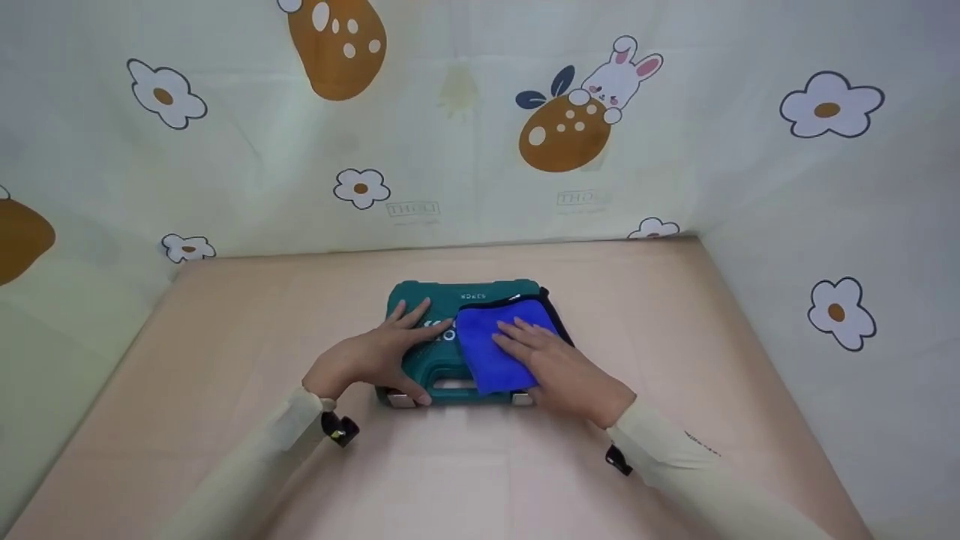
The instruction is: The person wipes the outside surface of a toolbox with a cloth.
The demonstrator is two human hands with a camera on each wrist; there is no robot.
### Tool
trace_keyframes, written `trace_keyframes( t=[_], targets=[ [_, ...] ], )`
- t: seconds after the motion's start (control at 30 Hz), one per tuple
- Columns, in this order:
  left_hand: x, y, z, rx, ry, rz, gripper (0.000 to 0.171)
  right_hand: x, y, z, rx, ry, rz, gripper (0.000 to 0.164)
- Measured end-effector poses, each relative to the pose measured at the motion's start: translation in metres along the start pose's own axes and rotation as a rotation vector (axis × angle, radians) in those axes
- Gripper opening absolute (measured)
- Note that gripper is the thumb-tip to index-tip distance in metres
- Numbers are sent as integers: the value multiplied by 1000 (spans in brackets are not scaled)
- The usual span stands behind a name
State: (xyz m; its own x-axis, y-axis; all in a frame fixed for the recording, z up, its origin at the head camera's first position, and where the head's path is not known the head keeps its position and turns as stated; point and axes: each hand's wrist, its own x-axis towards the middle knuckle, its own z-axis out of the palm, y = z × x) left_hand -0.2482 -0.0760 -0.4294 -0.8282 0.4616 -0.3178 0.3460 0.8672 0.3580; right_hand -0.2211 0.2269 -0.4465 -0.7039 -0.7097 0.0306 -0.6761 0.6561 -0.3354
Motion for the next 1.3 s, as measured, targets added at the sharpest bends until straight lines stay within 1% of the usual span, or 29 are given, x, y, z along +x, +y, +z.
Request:
trace_keyframes(
  t=[0.13, 0.23, 0.37, 0.5, 0.83, 1.13, 1.3],
  targets=[
    [0, 0, 0, -12, 11, -6, 112, 7, 5, -3, -27, -6, -11, 85],
    [-1, 1, 2, -30, 24, -3, 110, 11, 10, -3, -58, 10, -17, 84],
    [-4, 4, 5, -41, 32, 9, 106, 16, 17, -2, -68, 32, -13, 83],
    [-7, 6, 7, -32, 41, 5, 104, 21, 23, -1, -56, 41, -31, 84],
    [-13, 8, 8, 9, 79, -10, 100, 26, 34, 3, -8, 12, -59, 84],
    [-17, 7, 11, 0, 72, -18, 96, 29, 38, 2, -13, -4, -71, 90],
    [-18, 6, 11, 12, 41, -14, 97, 26, 36, 2, -19, -2, -63, 89]
  ],
)
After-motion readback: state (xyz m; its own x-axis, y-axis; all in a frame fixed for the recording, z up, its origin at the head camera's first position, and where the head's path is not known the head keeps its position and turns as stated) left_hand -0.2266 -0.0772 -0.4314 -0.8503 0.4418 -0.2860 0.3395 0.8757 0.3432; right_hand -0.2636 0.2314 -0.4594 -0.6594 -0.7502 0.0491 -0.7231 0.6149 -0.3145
